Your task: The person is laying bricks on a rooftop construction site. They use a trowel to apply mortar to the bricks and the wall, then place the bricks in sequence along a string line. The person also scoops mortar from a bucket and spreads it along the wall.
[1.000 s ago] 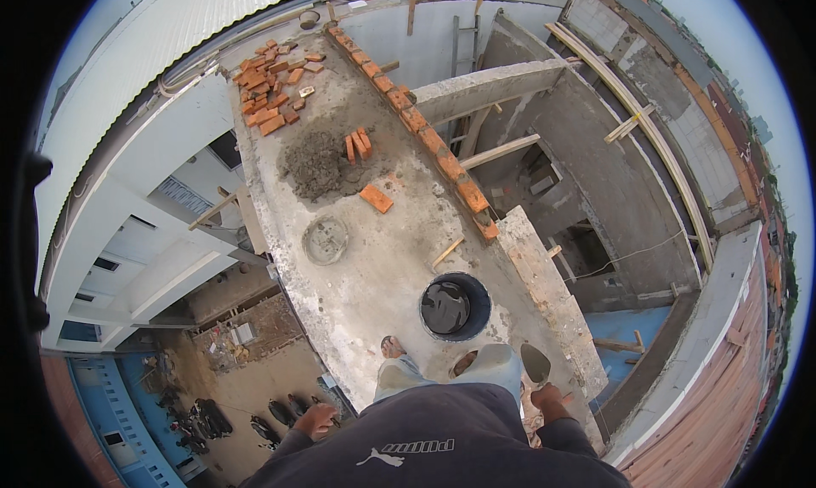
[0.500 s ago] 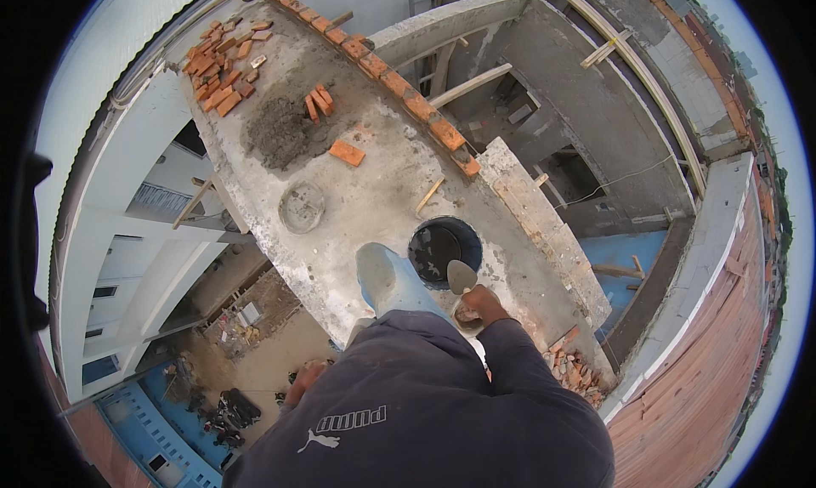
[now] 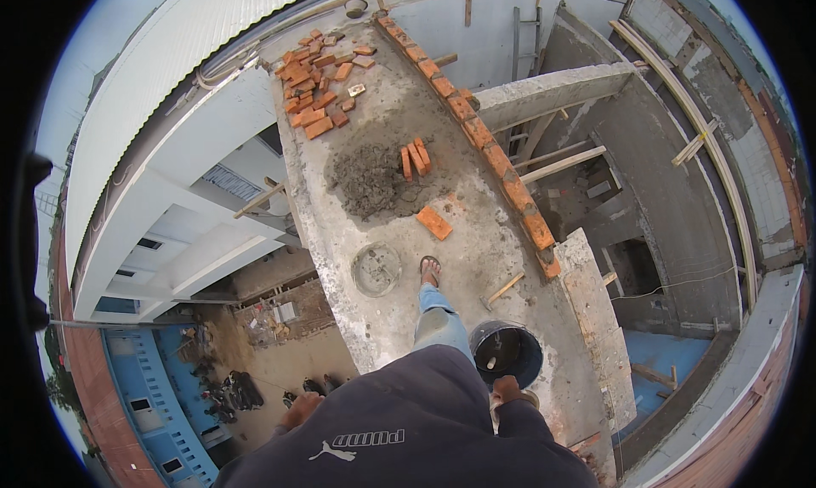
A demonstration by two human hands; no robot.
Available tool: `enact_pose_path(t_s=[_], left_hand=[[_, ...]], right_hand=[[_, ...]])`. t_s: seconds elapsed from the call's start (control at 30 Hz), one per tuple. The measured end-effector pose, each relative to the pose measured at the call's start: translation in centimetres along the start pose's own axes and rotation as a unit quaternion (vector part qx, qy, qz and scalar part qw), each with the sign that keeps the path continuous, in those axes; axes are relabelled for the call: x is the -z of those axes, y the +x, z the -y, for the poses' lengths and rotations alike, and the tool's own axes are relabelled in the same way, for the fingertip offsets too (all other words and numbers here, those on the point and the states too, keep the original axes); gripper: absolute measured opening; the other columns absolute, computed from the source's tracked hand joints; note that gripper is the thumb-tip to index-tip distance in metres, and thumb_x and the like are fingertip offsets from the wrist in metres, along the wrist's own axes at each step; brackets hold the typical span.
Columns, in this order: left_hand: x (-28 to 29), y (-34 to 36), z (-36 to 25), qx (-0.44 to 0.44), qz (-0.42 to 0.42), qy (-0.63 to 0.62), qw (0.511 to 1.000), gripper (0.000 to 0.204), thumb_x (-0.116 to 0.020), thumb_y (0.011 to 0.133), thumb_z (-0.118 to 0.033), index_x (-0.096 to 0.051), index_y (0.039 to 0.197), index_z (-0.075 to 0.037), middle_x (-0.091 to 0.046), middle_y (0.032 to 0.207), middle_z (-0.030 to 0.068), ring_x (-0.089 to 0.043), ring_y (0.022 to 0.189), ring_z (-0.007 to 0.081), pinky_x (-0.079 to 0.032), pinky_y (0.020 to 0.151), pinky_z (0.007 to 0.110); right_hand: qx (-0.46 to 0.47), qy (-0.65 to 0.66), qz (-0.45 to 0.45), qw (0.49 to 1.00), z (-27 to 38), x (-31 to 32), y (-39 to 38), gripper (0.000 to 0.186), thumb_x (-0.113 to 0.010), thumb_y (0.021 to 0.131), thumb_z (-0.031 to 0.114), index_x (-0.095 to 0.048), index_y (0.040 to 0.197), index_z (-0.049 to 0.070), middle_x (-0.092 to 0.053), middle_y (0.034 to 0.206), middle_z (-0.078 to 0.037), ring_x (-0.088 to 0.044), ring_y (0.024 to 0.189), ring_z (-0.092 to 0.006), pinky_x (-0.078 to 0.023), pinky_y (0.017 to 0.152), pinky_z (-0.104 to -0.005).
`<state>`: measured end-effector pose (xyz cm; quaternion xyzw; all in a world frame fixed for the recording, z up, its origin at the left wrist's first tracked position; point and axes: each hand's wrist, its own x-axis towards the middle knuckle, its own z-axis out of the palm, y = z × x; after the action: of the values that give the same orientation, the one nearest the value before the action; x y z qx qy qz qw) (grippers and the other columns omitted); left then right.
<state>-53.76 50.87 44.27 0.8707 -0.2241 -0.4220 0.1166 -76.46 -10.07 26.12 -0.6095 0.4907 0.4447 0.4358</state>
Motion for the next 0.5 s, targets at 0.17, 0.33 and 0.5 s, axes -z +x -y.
enact_pose_path(t_s=[0.17,0.33,0.5], left_hand=[[11.9,8.3,-2.9,0.085,-0.026,-0.334,0.938,0.024,-0.064,0.095,-0.030,-0.066,0.106,-0.008,-0.061,0.096,0.0066,-0.064,0.098,0.0227,-0.054,0.081,0.042],[21.2,14.2,-5.4,0.296,-0.105,-0.634,0.706,0.030,-0.061,0.098,-0.033,-0.070,0.112,-0.008,-0.064,0.095,0.0034,-0.064,0.088,0.0204,-0.053,0.075,0.037],[23.6,16.5,-2.0,0.106,-0.170,-0.392,0.898,0.029,-0.060,0.097,-0.028,-0.070,0.109,-0.004,-0.069,0.088,0.0091,-0.069,0.083,0.0264,-0.054,0.075,0.040]], right_hand=[[-0.095,0.194,-0.010,0.976,12.8,7.4,2.1,0.020,-0.063,0.096,0.018,-0.075,0.098,0.003,-0.076,0.090,-0.011,-0.076,0.081,-0.0203,-0.060,0.064,-0.0358],[0.032,0.216,-0.059,0.974,33.7,20.3,5.9,0.008,-0.056,0.092,0.006,-0.064,0.089,0.005,-0.062,0.076,-0.010,-0.065,0.065,-0.0249,-0.055,0.056,-0.0398],[0.260,0.178,-0.125,0.941,58.4,31.0,4.7,0.005,-0.065,0.088,0.009,-0.065,0.093,0.010,-0.064,0.076,-0.009,-0.067,0.061,-0.0246,-0.051,0.045,-0.0388]])
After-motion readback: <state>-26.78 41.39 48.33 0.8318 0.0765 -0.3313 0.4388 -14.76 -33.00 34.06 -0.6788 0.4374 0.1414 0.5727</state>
